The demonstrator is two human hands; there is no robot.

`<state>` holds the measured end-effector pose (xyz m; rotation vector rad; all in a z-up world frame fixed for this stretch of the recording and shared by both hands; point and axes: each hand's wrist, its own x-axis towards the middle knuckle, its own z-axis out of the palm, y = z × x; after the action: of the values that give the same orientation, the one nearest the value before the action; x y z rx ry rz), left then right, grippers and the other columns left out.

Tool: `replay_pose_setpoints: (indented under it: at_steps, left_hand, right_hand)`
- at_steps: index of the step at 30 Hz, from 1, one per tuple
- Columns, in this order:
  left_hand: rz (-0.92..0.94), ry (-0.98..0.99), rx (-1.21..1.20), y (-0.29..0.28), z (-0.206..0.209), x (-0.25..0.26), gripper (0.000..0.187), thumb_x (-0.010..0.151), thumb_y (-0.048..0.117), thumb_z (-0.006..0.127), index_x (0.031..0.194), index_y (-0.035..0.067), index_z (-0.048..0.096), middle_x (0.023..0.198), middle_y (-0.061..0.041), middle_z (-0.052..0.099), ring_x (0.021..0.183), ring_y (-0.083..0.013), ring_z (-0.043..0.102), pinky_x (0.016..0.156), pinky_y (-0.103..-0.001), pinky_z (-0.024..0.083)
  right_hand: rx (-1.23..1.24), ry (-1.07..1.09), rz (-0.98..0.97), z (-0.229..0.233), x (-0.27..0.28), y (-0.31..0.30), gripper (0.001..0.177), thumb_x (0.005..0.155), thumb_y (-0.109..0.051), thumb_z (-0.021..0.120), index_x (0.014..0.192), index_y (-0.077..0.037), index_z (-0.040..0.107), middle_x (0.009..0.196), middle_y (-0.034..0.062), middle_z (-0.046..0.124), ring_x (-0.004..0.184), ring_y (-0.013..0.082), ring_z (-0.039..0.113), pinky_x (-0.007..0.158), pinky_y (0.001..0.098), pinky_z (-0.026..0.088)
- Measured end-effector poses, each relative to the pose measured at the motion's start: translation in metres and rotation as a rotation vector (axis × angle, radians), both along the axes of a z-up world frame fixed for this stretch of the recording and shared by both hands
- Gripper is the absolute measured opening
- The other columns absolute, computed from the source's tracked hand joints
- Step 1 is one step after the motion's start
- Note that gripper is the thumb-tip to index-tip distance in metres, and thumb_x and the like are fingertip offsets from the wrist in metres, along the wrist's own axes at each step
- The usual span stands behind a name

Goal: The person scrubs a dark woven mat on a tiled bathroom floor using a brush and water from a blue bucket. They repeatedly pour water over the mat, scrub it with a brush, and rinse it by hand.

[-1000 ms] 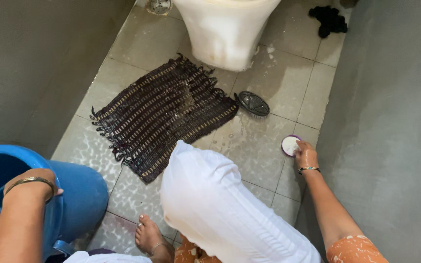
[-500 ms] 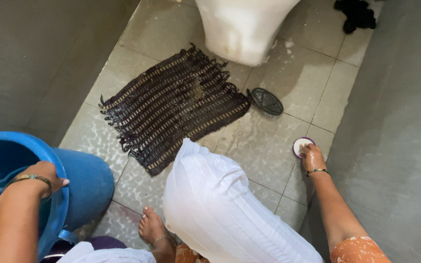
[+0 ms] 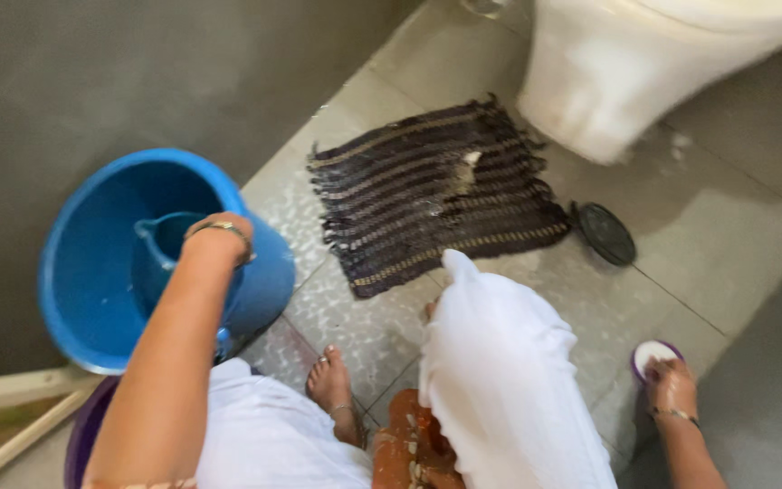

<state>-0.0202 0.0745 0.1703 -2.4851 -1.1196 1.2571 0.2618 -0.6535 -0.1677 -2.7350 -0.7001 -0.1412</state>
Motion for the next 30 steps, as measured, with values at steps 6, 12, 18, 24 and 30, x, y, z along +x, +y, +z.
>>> replay_pose_setpoints:
  at_steps: [6, 12, 18, 24, 30]
  left_hand:
    - [0.062, -0.090, -0.019, 0.010, -0.016, 0.000, 0.041, 0.084, 0.028, 0.081, 0.120, 0.009, 0.076, 0.126, -0.015, 0.073, 0.116, -0.0347, 0.071, 0.093, -0.049, 0.059]
    - [0.032, -0.125, 0.005, 0.004, -0.018, 0.005, 0.037, 0.084, 0.014, 0.076, 0.120, 0.007, 0.076, 0.126, -0.016, 0.072, 0.114, -0.0350, 0.071, 0.090, -0.051, 0.060]
    - [0.155, -0.294, 0.027, -0.015, -0.009, 0.001, 0.047, 0.083, 0.006, 0.074, 0.130, 0.002, 0.070, 0.139, -0.021, 0.064, 0.128, -0.0389, 0.064, 0.098, -0.050, 0.057]
    - [0.010, -0.256, 0.062, -0.022, -0.041, -0.002, 0.059, 0.090, 0.013, 0.069, 0.144, -0.006, 0.053, 0.158, -0.032, 0.034, 0.145, -0.0612, 0.028, 0.101, -0.071, 0.045]
    - [0.076, -0.232, -0.061, -0.014, -0.055, 0.005, 0.074, 0.088, 0.014, 0.074, 0.150, -0.008, 0.041, 0.160, -0.029, 0.027, 0.146, -0.0615, 0.023, 0.104, -0.069, 0.043]
  right_hand:
    - [-0.125, 0.067, -0.030, -0.001, 0.006, -0.006, 0.016, 0.096, -0.024, 0.068, 0.094, -0.013, 0.078, 0.102, 0.0155, 0.073, 0.089, 0.0336, 0.070, 0.084, 0.0408, 0.058]
    - [-0.409, 0.314, -0.201, 0.015, 0.032, 0.013, 0.021, 0.091, -0.028, 0.072, 0.104, -0.013, 0.080, 0.097, 0.0132, 0.078, 0.088, 0.0299, 0.076, 0.087, 0.0409, 0.060]
    - [-0.097, 0.493, -0.220, 0.048, 0.078, 0.059, 0.027, 0.092, -0.033, 0.069, 0.106, -0.011, 0.078, 0.099, 0.0110, 0.079, 0.089, 0.0269, 0.076, 0.086, 0.0385, 0.061]
    - [0.558, 0.880, -0.101, 0.128, 0.129, 0.171, 0.034, 0.092, -0.037, 0.066, 0.108, -0.008, 0.076, 0.100, 0.0087, 0.080, 0.090, 0.0239, 0.077, 0.085, 0.0362, 0.061]
    - [0.886, 1.238, 0.152, 0.176, 0.189, 0.252, 0.041, 0.093, -0.041, 0.063, 0.109, -0.006, 0.073, 0.102, 0.0063, 0.081, 0.091, 0.0209, 0.078, 0.084, 0.0338, 0.062]
